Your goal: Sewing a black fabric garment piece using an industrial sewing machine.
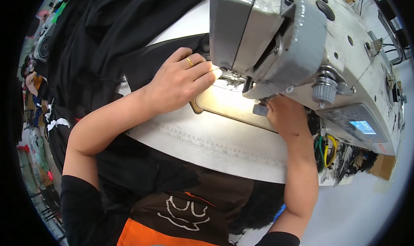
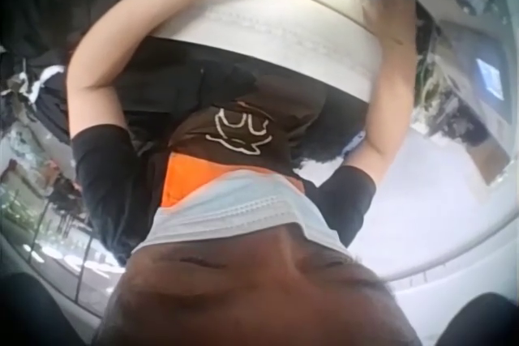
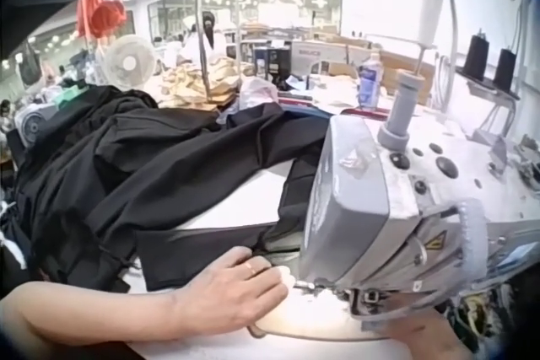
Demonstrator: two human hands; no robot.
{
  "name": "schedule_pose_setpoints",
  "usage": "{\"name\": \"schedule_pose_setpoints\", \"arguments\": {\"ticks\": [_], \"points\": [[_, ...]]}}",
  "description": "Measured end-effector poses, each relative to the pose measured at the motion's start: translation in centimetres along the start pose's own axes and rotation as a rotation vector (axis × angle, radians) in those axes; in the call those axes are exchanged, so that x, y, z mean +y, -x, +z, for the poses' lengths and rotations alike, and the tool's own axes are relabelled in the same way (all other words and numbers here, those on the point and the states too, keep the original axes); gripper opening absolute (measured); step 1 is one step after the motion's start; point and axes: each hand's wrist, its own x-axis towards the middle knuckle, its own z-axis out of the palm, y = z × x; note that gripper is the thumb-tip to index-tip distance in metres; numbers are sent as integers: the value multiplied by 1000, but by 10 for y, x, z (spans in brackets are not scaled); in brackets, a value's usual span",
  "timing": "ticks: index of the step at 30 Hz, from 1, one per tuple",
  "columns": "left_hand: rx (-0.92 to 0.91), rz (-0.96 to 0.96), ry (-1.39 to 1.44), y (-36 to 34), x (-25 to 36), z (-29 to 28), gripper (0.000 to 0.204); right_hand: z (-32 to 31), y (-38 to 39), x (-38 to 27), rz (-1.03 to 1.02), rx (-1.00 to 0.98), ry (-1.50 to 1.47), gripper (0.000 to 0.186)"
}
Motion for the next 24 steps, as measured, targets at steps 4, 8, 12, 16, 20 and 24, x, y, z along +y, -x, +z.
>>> {"name": "schedule_pose_setpoints", "arguments": {"ticks": [4, 8, 12, 16, 20, 24], "points": [[41, 0, -41, 2, 0, 0, 17, -1, 6, 19, -62, 102, 55, 15], [7, -10, -26, 0, 0, -2, 17, -2, 12, 30, 14, 99, 210, 35], [-47, 17, -35, -4, -1, -3, 16, -10, 13, 30, 27, 43, 162, 33], [-55, 11, 25, -4, -5, -1, 16, -6, 14, 34, 19, 82, 128, 31], [-62, -30, 83, -4, -10, -1, 18, -4, 10, 29, -125, 149, 155, 26], [-10, -9, 116, -2, -9, -2, 21, 1, 10, 38, -88, 125, 117, 22]]}}
